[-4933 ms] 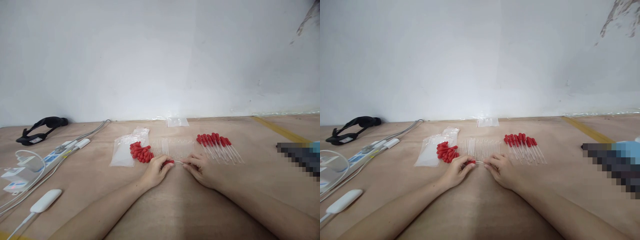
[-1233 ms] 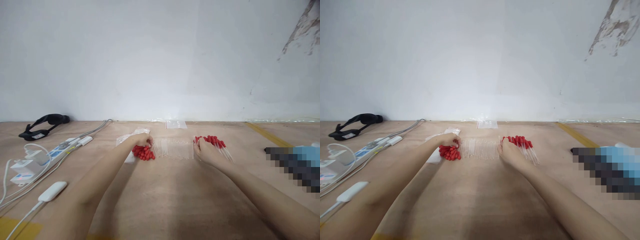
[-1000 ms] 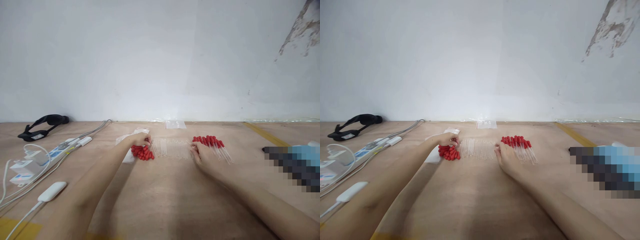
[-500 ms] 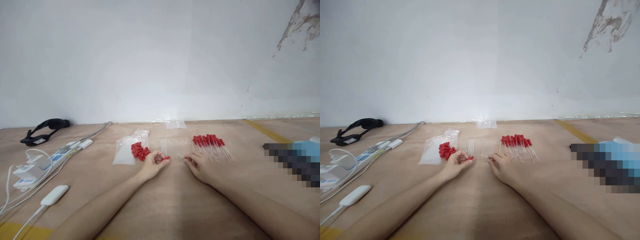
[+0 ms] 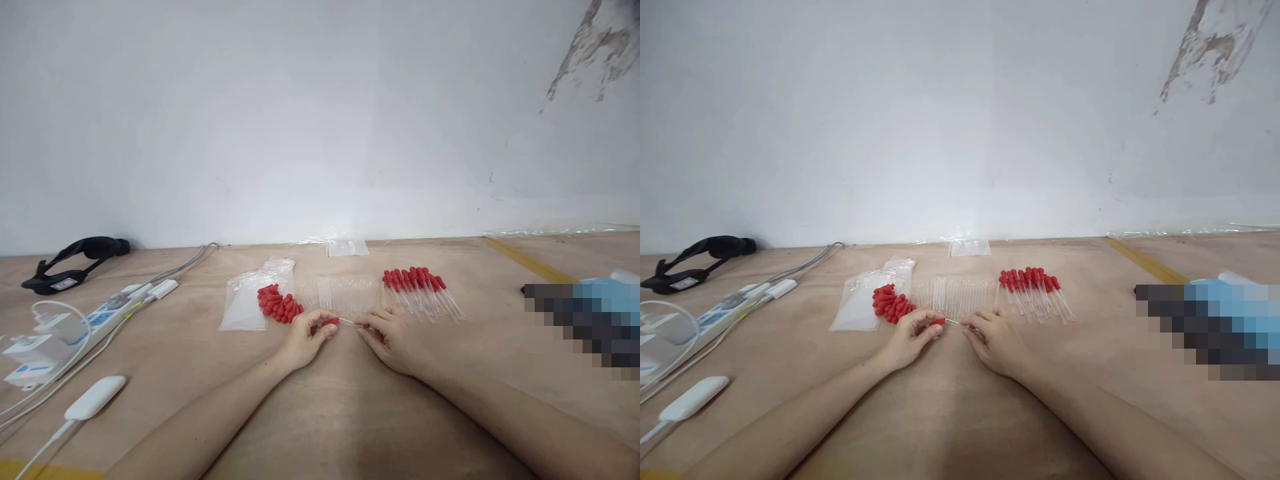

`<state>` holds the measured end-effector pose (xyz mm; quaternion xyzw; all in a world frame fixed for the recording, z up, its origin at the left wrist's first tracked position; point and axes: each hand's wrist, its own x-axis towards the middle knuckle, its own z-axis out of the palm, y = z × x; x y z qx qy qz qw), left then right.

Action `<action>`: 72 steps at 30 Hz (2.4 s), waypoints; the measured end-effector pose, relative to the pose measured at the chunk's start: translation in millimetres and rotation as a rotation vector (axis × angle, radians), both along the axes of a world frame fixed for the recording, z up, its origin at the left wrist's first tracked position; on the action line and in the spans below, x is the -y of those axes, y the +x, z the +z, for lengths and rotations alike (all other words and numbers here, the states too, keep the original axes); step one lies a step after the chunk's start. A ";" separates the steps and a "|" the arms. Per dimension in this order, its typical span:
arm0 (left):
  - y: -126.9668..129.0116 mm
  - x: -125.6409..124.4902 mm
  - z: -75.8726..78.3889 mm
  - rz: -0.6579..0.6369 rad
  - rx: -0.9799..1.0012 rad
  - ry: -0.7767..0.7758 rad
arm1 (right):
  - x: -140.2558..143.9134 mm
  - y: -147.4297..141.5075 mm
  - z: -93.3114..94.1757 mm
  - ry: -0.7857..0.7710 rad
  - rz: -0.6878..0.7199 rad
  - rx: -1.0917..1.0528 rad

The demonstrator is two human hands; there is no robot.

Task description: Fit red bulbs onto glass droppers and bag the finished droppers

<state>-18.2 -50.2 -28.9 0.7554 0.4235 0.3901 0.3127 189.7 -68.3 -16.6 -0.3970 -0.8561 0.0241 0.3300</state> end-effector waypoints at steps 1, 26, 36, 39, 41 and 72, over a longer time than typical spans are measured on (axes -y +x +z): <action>0.0 -0.4 -0.6 -0.010 0.006 -0.003 | 0.3 0.1 0.5 -0.001 0.001 0.004; 1.7 12.8 10.5 -0.091 -0.308 0.213 | -4.1 5.2 3.2 0.034 0.076 0.183; 0.5 15.5 6.0 -0.137 -0.356 0.301 | -1.4 -8.2 -5.9 -0.017 0.067 0.204; 0.7 15.1 7.9 -0.154 -0.360 0.310 | -1.2 -10.0 -4.6 -0.081 0.059 0.203; 0.9 14.4 10.3 -0.171 -0.366 0.314 | 0.3 -10.9 -1.6 -0.107 0.057 0.208; -3.1 3.9 7.6 -0.031 -0.315 0.154 | -63.1 27.1 21.2 -0.283 -0.699 0.319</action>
